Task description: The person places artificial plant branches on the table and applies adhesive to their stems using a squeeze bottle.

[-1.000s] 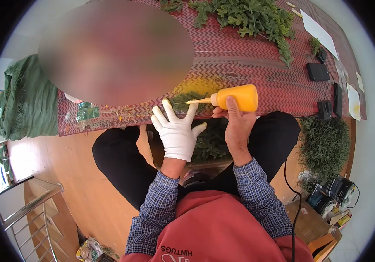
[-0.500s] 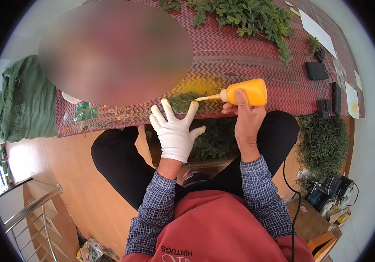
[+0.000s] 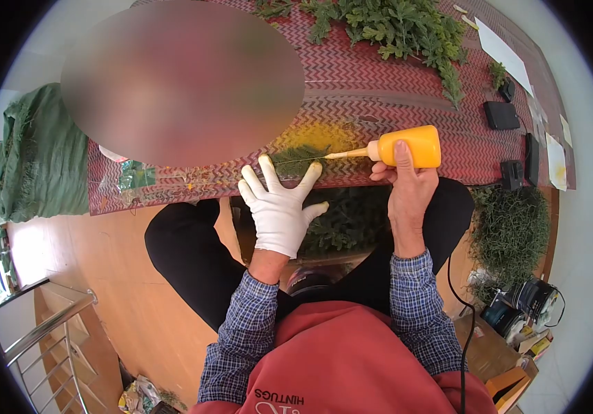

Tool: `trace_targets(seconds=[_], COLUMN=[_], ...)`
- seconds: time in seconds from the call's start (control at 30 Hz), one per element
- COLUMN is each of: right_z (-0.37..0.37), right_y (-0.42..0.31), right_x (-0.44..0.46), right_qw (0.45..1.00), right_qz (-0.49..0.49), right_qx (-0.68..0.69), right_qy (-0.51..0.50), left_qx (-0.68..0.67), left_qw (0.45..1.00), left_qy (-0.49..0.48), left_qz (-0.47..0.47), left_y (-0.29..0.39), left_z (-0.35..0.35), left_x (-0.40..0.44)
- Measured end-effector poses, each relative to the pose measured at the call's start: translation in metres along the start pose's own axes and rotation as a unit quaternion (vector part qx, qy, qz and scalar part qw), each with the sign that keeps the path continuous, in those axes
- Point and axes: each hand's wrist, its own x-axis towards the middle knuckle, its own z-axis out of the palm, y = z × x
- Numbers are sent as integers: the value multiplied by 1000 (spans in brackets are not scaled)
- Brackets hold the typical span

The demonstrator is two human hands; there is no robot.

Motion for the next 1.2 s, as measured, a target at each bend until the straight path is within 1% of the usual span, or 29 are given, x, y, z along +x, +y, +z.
trace_targets(seconds=[0.13,0.27,0.4,0.6,0.8,1.0,1.1,1.2], right_z=[9,26,19,0,-7,-15,-8,-2], right_y=[4,17,15,8,8,0,2,10], right_x=[-5,-9,-7,2,9,10,5,5], right_qw=[1000,998,999,1000,999,999,999,999], right_qz=[13,57,54,7,-11,2,17,27], right_qx=[8,17,1,2,27,41,49,44], right_qy=[-16,-10,-8,12,26,27,8,12], left_qx=[8,11,15,29,44,53,55,58], left_qw=[1000,1000,1000,999,999,999,998,998], left_qy=[2,6,5,8,5,-8,-14,-12], left_qz=[-1,0,2,8,13,5,4,8], left_y=[0,0,0,0,0,2,3,3], left_z=[3,5,5,4,8,8,8,8], left_x=[0,-1,0,0,0,0,0,0])
